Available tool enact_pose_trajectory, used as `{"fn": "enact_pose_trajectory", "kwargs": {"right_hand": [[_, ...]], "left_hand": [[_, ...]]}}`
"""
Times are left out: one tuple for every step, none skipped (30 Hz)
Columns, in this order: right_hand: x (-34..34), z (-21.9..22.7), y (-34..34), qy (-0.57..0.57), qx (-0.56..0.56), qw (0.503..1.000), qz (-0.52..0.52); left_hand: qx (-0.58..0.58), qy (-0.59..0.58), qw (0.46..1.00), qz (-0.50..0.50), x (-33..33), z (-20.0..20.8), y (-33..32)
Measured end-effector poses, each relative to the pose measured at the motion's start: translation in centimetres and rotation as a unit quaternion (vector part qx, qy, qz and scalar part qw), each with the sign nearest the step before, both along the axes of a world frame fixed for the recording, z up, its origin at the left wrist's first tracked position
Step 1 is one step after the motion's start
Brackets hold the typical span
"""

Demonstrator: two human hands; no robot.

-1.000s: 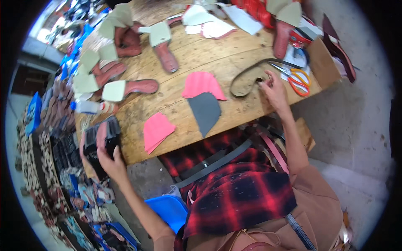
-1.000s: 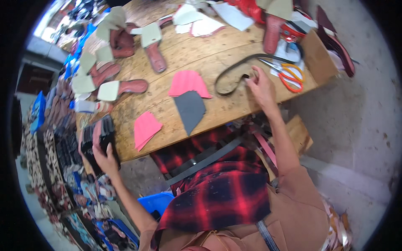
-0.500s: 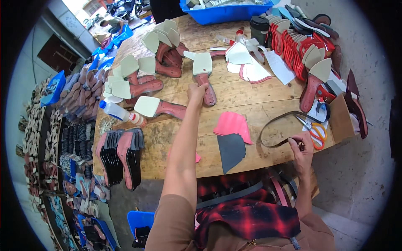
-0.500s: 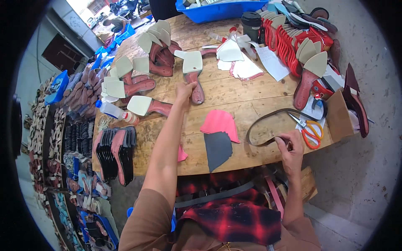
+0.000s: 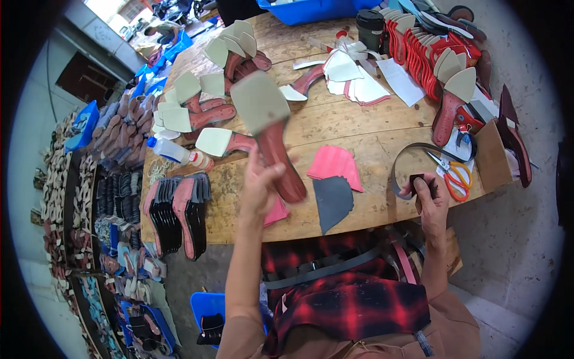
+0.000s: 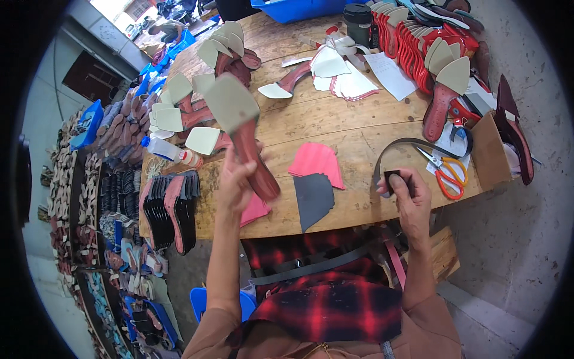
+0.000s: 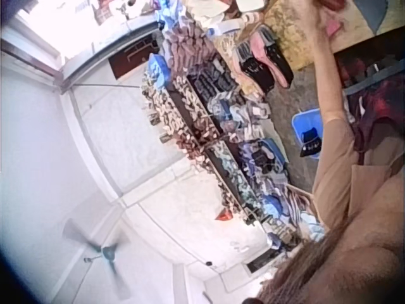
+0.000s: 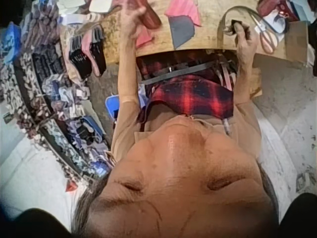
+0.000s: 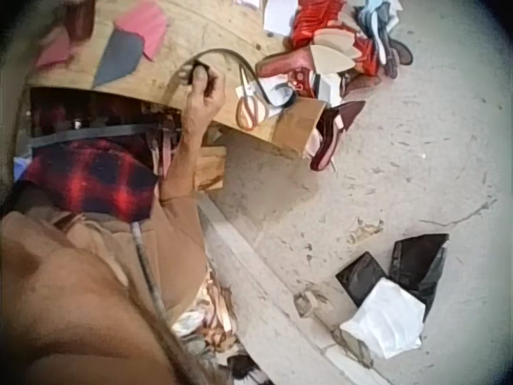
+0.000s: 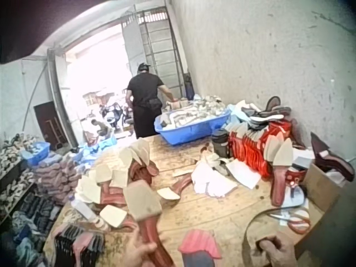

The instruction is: The person assembles sandals by attaching white insoles to red soles using a hammer and a black strap. They repeatedly pick up a sole, place an insole on it, and hammer the strap to secure the components together. The person handles multiple sandals one by one, placing finished units on the table.

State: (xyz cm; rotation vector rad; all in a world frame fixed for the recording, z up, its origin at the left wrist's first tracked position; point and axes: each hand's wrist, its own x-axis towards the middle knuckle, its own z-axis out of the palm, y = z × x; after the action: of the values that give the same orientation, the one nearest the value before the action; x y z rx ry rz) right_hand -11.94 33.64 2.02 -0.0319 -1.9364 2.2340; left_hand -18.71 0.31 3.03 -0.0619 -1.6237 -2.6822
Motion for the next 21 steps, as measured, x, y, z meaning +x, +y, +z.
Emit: {"fn": "enact_pose_trajectory", "kwargs": {"right_hand": [[-0.1,0.7,-0.8,0.007,0.005,1.000,0.016],[0.0,1.4,-1.6,0.008,0.013,0.999,0.034],[-0.3,2.2,-2.5,-0.018,0.017,0.998,0.059],[-0.4,3.2,-3.8,-0.043,0.036,0.997,0.057],[-0.8,3.6,-5.0,-0.065,0.018,0.996,0.057],[-1.2,3.9,-5.8,-0.067,-0.049,0.992,0.096],[-1.8,2.8,-6.3,-0.069,-0.099,0.987,0.103],[-1.8,2.7,-7.3,-0.102,-0.158,0.978,0.086],[-1.9,2.0,-7.7,-0.109,-0.226,0.962,0.108],[-1.8,1.4,-8.3,-0.119,-0.253,0.953,0.117],[-1.7,0.7,-8.8,-0.129,-0.279,0.943,0.126],[-1.6,0.1,-8.9,-0.148,-0.296,0.935,0.125],[-1.4,-0.6,-9.3,-0.169,-0.317,0.924,0.129],[-1.1,-1.0,-9.5,-0.190,-0.336,0.913,0.132],[-0.7,-1.3,-9.5,-0.207,-0.337,0.910,0.127],[-0.5,-1.1,-9.7,-0.219,-0.340,0.906,0.122],[-0.3,-1.1,-9.8,-0.232,-0.342,0.903,0.117],[-0.2,-1.5,-9.8,-0.233,-0.358,0.895,0.126],[-0.3,-1.9,-9.8,-0.231,-0.375,0.888,0.133],[-0.2,-2.2,-9.7,-0.229,-0.391,0.881,0.139],[-0.1,-2.3,-9.6,-0.230,-0.394,0.879,0.136]], "left_hand": [[0.016,-0.016,0.998,-0.064,1.7,1.3,1.1],[0.041,-0.042,0.995,-0.083,2.4,0.7,1.6],[0.065,-0.069,0.990,-0.103,3.1,0.2,2.0],[0.057,-0.109,0.988,-0.090,4.1,-0.6,2.5],[0.048,-0.142,0.985,-0.084,4.6,-1.2,3.3],[0.040,-0.173,0.981,-0.081,4.8,-1.7,4.3],[0.061,-0.220,0.970,-0.080,5.7,-1.6,5.8],[0.126,-0.237,0.959,-0.090,6.8,-2.1,6.8],[0.191,-0.254,0.943,-0.098,7.7,-2.7,7.7],[0.230,-0.272,0.929,-0.096,8.6,-3.7,8.5],[0.233,-0.267,0.930,-0.096,9.3,-4.0,9.0],[0.237,-0.262,0.930,-0.096,9.9,-4.0,9.5],[0.239,-0.258,0.932,-0.089,10.7,-4.0,9.7],[0.214,-0.260,0.938,-0.079,11.2,-3.8,10.0],[0.212,-0.265,0.938,-0.073,11.7,-4.0,10.2],[0.207,-0.267,0.939,-0.068,11.9,-4.0,10.1],[0.201,-0.269,0.940,-0.064,12.1,-4.0,10.1],[0.199,-0.274,0.939,-0.054,12.3,-3.9,10.3],[0.196,-0.277,0.939,-0.048,12.3,-3.6,10.6],[0.192,-0.281,0.939,-0.042,12.3,-3.5,10.7],[0.188,-0.280,0.941,-0.043,12.4,-3.5,10.8]]}}
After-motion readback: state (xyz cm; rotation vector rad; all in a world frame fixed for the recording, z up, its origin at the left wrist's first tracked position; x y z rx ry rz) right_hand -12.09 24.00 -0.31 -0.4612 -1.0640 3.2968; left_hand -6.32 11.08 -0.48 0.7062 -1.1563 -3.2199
